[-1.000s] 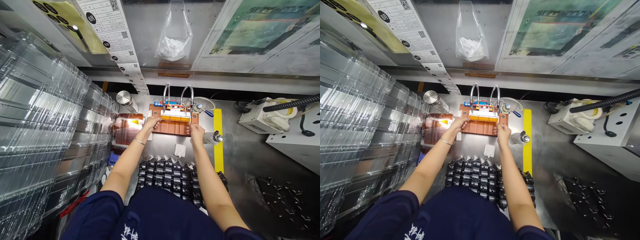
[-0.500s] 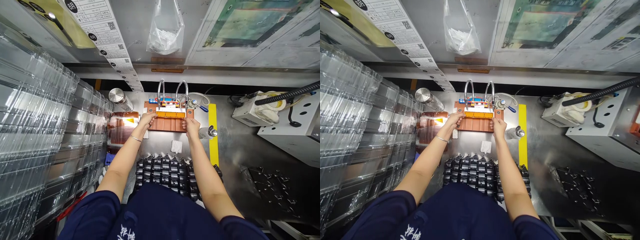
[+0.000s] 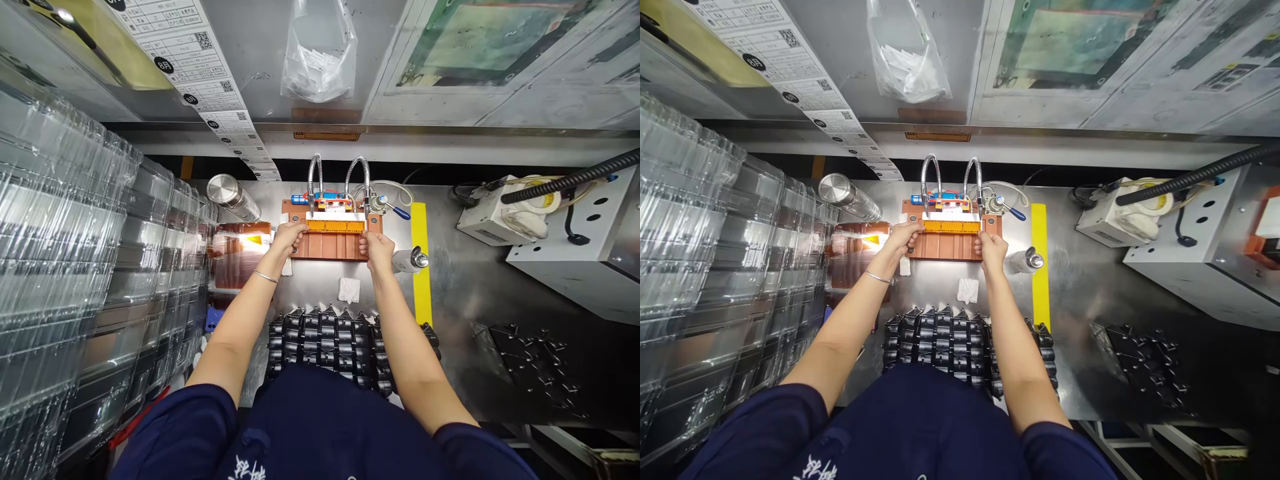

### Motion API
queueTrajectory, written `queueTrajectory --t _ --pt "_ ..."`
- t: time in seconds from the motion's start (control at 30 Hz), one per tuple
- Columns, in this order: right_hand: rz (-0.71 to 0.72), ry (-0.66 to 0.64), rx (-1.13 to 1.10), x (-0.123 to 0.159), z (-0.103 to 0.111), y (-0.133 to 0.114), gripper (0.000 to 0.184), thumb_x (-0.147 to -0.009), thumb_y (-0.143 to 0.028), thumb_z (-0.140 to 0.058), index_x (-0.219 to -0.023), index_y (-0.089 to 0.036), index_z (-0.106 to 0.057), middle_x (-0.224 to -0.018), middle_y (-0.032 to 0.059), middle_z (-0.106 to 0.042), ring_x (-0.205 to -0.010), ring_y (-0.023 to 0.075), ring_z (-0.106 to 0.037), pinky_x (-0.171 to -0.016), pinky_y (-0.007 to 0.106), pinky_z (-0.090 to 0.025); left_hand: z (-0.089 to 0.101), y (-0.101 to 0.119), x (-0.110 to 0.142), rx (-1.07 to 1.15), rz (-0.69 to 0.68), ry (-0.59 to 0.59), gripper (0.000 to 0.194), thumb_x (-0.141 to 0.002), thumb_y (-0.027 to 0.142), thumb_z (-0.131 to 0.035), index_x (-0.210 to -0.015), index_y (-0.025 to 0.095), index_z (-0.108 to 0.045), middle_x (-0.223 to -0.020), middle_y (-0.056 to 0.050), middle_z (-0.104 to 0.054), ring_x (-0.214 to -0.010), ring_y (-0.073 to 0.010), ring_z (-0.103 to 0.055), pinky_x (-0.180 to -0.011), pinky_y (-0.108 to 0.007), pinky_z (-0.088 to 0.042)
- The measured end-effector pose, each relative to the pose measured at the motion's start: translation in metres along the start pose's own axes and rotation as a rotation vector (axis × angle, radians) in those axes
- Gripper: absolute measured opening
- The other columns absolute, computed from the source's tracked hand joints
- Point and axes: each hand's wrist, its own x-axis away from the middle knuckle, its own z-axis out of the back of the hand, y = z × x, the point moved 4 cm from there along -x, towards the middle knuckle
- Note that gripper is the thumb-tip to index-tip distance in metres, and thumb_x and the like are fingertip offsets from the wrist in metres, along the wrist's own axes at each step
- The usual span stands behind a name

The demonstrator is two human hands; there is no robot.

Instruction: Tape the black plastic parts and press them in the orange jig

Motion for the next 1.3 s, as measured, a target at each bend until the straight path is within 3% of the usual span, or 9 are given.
queueTrajectory --t 0.3,0.4,0.5,0.63,0.77,0.87,1.0,1.13,1.3 --pt "-0.146 -0.186 0.003 0.003 0.013 0.002 0.021 -0.072 -0.029 -0.075 -0.069 -0.015 -0.060 -0.057 0.0014 -0.066 -0.044 0.0092 -0.059 -0.040 0.017 -0.049 0.008 0.002 0.005 -0.044 -0.013 -0.200 0.024 -0.065 0.019 -0.082 -0.068 0.011 -0.060 -0.057 -0.002 -0.063 -0.048 -0.0080 -0.059 -0.049 -0.018 -0.048" --pt "0.070 -0.138 0.089 0.014 0.070 0.009 0.026 -0.071 -0.041 -0.073 -0.077 -0.017 -0.064 -0.069 0.0035 -0.069 -0.061 0.0135 -0.066 -0.055 0.024 -0.056 0.016 0.003 0.014 -0.021 -0.040 -0.218 0.017 -0.069 0.014 -0.078 -0.075 0.010 -0.063 -0.063 -0.003 -0.066 -0.056 -0.0087 -0.062 -0.056 -0.019 -0.052" --pt "0.353 0.107 0.406 0.037 0.168 0.023 0.039 -0.065 -0.050 -0.072 -0.087 -0.018 -0.067 -0.086 0.0073 -0.071 -0.085 0.0223 -0.067 -0.080 0.039 -0.056 0.031 -0.004 0.028 -0.034 -0.105 -0.173 0.012 -0.075 0.015 -0.073 -0.080 0.010 -0.062 -0.068 -0.003 -0.067 -0.057 -0.0075 -0.062 -0.056 -0.018 -0.052" --pt "0.256 0.196 0.698 0.079 0.274 0.073 0.060 -0.040 -0.044 -0.083 -0.092 -0.019 -0.068 -0.100 0.0114 -0.070 -0.103 0.0336 -0.062 -0.093 0.051 -0.047 0.048 -0.024 0.050 -0.059 -0.136 -0.099 0.009 -0.081 0.019 -0.064 -0.078 0.012 -0.061 -0.069 -0.002 -0.066 -0.052 -0.0055 -0.057 -0.050 -0.016 -0.049" --pt "-0.004 0.031 0.488 0.110 0.304 0.121 0.048 -0.046 -0.048 -0.080 -0.084 -0.021 -0.068 -0.081 0.0065 -0.073 -0.080 0.0299 -0.069 -0.074 0.045 -0.056 0.046 -0.041 0.072 -0.071 -0.108 -0.090 0.009 -0.080 0.020 -0.063 -0.077 0.012 -0.060 -0.069 -0.002 -0.066 -0.050 -0.0054 -0.055 -0.050 -0.017 -0.048" --pt "0.089 0.178 0.477 0.114 0.308 0.114 0.038 -0.052 -0.053 -0.075 -0.074 -0.022 -0.067 -0.074 0.0082 -0.073 -0.076 0.0309 -0.069 -0.070 0.044 -0.056 0.043 -0.046 0.086 -0.075 -0.134 -0.104 0.011 -0.078 0.022 -0.065 -0.077 0.013 -0.059 -0.070 -0.002 -0.065 -0.051 -0.0061 -0.055 -0.051 -0.018 -0.047" --pt "0.469 0.256 0.892 0.109 0.272 0.057 0.039 -0.068 -0.052 -0.065 -0.093 -0.022 -0.069 -0.086 0.0125 -0.073 -0.085 0.0336 -0.068 -0.079 0.046 -0.053 0.044 -0.050 0.098 -0.125 -0.229 -0.092 0.013 -0.075 0.025 -0.067 -0.078 0.014 -0.060 -0.069 -0.001 -0.065 -0.053 -0.0074 -0.055 -0.053 -0.019 -0.045" --pt "1.001 -0.136 1.089 0.110 0.158 0.006 0.039 -0.084 -0.040 -0.055 -0.116 -0.018 -0.063 -0.115 0.0143 -0.067 -0.105 0.0300 -0.063 -0.092 0.044 -0.050 0.037 -0.049 0.111 -0.281 -0.489 -0.033 0.014 -0.078 0.026 -0.064 -0.089 0.018 -0.066 -0.083 -0.005 -0.068 -0.075 -0.0142 -0.063 -0.071 -0.024 -0.049" --pt "1.383 -0.596 1.209 0.102 0.015 0.002 0.036 -0.089 -0.017 -0.046 -0.123 -0.014 -0.059 -0.126 0.0163 -0.061 -0.119 0.0278 -0.056 -0.103 0.047 -0.044 0.013 -0.039 0.133 -0.670 -0.930 0.029 0.026 -0.087 0.028 -0.054 -0.110 0.021 -0.064 -0.122 -0.011 -0.062 -0.119 -0.0231 -0.051 -0.106 -0.037 -0.034"
